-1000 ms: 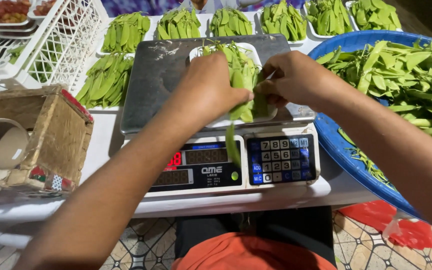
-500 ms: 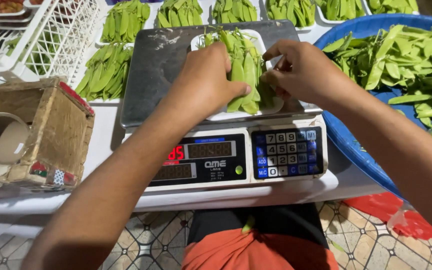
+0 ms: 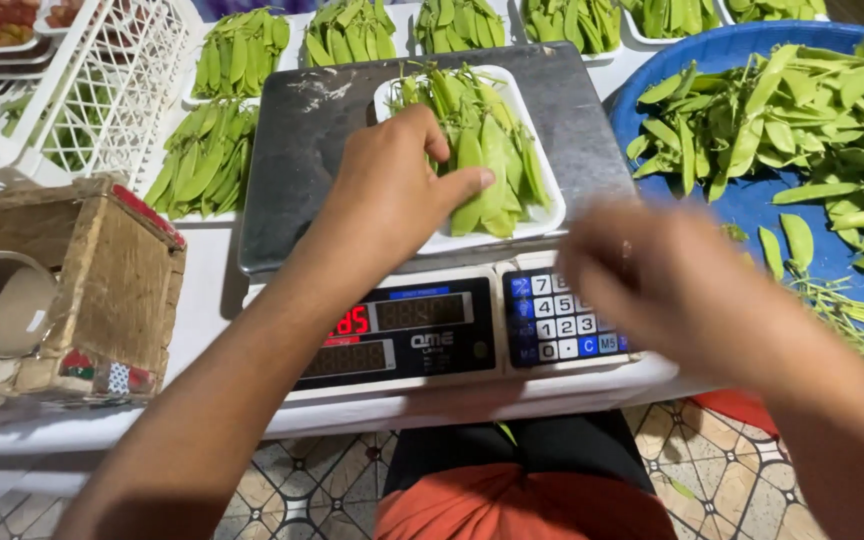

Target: Sorting green beans from a large basin into individual foam trays and weighing them on a digital scale to reach a target weight.

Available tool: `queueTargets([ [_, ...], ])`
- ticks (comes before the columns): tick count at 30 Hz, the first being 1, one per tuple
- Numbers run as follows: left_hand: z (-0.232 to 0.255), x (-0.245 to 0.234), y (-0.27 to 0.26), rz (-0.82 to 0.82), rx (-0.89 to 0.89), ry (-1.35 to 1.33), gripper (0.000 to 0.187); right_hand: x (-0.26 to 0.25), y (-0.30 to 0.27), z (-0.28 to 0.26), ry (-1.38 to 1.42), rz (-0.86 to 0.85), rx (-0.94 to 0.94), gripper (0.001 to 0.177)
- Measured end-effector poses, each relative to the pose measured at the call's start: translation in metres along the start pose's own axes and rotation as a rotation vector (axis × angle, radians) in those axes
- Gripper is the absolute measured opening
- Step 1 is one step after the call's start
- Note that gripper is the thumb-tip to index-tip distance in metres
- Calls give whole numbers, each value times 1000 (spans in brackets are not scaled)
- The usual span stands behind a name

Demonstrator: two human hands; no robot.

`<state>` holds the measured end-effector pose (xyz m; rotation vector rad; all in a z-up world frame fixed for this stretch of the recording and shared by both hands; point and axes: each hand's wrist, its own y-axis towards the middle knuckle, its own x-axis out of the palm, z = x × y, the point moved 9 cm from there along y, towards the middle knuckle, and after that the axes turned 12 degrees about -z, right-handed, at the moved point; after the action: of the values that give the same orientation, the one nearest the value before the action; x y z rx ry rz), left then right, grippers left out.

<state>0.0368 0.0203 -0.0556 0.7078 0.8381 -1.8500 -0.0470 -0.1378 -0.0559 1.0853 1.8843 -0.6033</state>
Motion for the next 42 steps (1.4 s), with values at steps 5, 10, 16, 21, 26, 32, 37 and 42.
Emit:
queueTargets([
  [5,-8,-22,12,188,178,0,24,225,-81,75,-34,-1063,911,27],
  [10,2,-25,2,190,173,-53,16,374,-88,140,-478,-779,5,55],
  [16,9,-8,2,85,84,-44,19,398,-60,199,26,-411,284,63],
  [21,12,11,17,90,162,87,34,422,-49,203,14,-452,288,44],
  [26,9,3,5,36,84,25,27,408,-62,183,-68,-255,147,22],
  [32,-3,-11,2,24,-14,13,21,299,-78,98,579,-608,405,14],
  [37,-11,-13,9,2,-23,48,26,166,-71,19,556,-608,-91,25],
  [42,-18,-16,15,2,-55,42,9,60,-56,24,750,-347,-193,53],
])
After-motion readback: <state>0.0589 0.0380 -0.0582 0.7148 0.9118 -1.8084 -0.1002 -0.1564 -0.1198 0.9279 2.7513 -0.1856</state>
